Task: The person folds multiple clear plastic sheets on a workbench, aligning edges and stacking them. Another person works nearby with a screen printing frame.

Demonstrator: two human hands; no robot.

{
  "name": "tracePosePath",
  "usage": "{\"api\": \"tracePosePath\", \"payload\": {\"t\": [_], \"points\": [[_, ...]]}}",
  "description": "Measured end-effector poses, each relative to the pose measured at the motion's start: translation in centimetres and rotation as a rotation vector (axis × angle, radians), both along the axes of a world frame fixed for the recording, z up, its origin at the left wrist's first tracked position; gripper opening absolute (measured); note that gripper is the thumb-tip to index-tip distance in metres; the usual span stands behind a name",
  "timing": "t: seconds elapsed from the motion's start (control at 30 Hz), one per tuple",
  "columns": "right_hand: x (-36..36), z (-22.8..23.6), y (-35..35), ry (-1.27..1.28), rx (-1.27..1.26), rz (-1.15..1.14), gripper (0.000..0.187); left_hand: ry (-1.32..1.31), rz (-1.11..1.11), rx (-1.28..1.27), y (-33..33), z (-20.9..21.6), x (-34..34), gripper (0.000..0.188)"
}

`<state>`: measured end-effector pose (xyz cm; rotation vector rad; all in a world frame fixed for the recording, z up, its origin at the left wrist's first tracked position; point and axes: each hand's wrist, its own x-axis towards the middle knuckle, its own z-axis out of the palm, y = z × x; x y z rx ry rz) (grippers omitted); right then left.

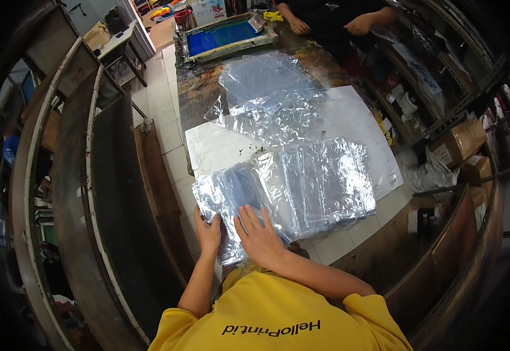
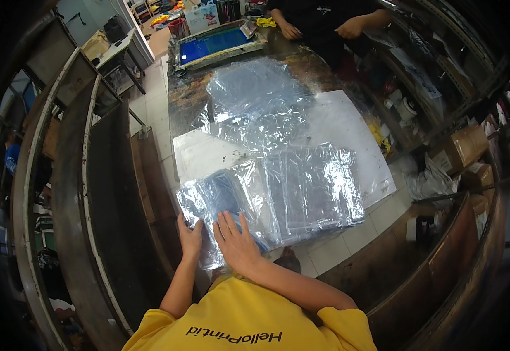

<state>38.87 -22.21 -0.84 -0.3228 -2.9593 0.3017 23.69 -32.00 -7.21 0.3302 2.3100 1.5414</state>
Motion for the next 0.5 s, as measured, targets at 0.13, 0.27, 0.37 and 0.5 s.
{"api": "tracePosePath", "payload": {"t": [0.13,0.27,0.37,0.5], "points": [[0.4,0.8,-0.2,0.005,-0.049,0.067,0.054,0.029,-0.015,0.099,0.2,0.0,0.6,0.072],[1.1,0.6,-0.6,0.028,-0.043,0.129,0.052,0.176,-0.062,-0.052,-0.4,-1.2,0.4,0.077],[1.7,0.6,-0.9,0.016,-0.052,0.14,0.052,0.132,-0.012,-0.047,0.0,0.1,1.0,0.075],[2.2,-0.3,-1.6,0.008,-0.103,0.159,0.054,0.243,0.009,-0.033,0.1,0.0,1.3,0.068]]}}
